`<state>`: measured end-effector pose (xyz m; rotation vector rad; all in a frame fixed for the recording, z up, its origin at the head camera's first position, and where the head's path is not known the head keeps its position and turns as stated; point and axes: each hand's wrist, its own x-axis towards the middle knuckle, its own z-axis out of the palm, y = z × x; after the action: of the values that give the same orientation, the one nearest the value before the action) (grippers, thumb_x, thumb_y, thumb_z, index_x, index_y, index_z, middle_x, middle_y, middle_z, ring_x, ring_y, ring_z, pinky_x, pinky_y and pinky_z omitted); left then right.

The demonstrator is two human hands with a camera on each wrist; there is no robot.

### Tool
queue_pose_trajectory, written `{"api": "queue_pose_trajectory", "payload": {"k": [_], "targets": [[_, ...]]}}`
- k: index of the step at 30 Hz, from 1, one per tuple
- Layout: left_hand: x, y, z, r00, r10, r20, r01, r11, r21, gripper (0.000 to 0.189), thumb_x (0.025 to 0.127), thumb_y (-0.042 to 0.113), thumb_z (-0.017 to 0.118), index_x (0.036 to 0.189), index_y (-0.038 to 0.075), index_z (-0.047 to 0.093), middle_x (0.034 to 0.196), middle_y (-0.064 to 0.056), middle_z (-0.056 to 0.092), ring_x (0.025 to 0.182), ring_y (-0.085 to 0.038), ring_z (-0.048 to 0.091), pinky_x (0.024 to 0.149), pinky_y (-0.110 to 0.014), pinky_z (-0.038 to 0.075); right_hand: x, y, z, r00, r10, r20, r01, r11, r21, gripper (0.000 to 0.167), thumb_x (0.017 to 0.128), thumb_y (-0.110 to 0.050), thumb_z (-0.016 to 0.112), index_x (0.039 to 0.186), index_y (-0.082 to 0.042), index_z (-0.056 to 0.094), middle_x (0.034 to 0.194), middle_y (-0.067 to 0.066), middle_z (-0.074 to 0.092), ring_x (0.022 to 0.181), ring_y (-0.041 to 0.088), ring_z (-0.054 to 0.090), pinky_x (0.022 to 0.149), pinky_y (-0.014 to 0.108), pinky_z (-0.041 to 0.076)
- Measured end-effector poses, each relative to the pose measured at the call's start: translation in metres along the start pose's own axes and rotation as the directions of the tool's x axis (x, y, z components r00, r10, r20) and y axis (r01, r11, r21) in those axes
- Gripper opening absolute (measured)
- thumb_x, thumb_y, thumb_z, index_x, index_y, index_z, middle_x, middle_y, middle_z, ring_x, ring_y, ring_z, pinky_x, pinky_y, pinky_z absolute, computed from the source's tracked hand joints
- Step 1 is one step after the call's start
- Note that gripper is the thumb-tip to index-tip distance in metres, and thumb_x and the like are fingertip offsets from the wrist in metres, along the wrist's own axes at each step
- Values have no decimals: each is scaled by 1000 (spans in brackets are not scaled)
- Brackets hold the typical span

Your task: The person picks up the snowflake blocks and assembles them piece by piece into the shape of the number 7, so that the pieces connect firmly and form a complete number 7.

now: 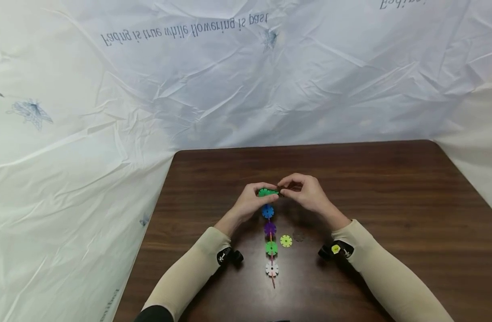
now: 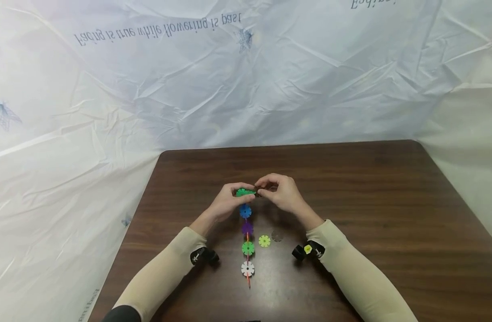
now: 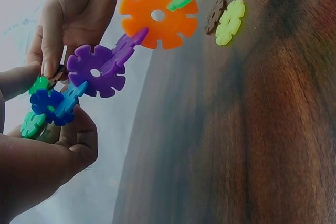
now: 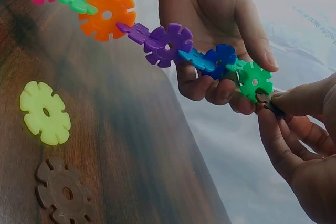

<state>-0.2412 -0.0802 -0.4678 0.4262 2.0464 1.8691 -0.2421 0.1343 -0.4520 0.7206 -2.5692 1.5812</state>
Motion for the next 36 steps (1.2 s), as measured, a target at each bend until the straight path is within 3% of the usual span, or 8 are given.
{"api": "queue_pose_trajectory", "payload": {"k": [6,12,16,19,21,26,28,36], "targets": [[1,0,1,999,10,-35,-9,1000,14,35,92,16,69,123,0,64,106,-20,69,98,-41,64,77,-32,56,0,0,-4,1000,-5,-21,5,1000,-7,13,91,-13,69,105,-11,70,97,4,67,88,17,64,82,39,56],[2,3,-1,1000,-5,-27,6,1000,29,37,95,13,65,126,-5,60,106,-27,66,81,-14,65,75,-30,55,-5,2,-11,1000,13,-5,-13,1000,-23,18,93,-18,68,109,-8,68,96,4,66,86,17,63,79,40,55],[-6,17,0,1000,-7,-13,8,1000,30,36,95,11,64,126,-8,60,98,-21,68,77,-9,63,75,-29,55,-10,6,-13,999,-15,33,17,998,-61,19,92,-16,68,110,-9,67,100,6,67,88,18,63,77,40,55],[-12,28,2,1000,2,-16,-2,1000,19,35,94,10,64,124,-8,61,90,-8,68,76,-11,62,74,-30,54,-14,9,-13,997,-57,61,63,994,-92,21,91,-15,70,111,-8,66,104,8,67,90,20,64,77,43,55],[-14,30,2,1000,-2,-13,2,1000,8,35,94,10,64,124,-8,60,87,-1,66,79,-27,64,73,-29,54,-16,11,-13,995,-60,85,69,991,-111,23,90,-15,71,112,-8,66,105,8,67,90,20,64,77,44,55],[-4,8,1,1000,2,-22,-2,1000,-14,38,94,15,66,126,-5,60,91,-17,65,97,-56,52,71,-27,52,-23,18,-14,987,-56,153,81,984,-162,28,88,-15,73,113,-7,65,110,12,66,91,23,65,78,43,55],[0,-1,0,999,16,-32,-17,1000,-22,38,94,16,66,126,-4,60,94,-20,65,95,-55,53,70,-28,52,-26,19,-15,981,-69,180,102,978,-180,31,87,-16,73,115,-5,64,112,14,66,92,25,65,78,44,55],[0,0,1,999,27,-39,-30,998,-61,32,94,10,65,123,-1,61,89,-3,64,96,-53,54,72,-28,53,-35,26,-15,957,-81,277,154,955,-255,41,85,-22,76,120,-5,63,114,11,66,96,22,65,80,41,55]]}}
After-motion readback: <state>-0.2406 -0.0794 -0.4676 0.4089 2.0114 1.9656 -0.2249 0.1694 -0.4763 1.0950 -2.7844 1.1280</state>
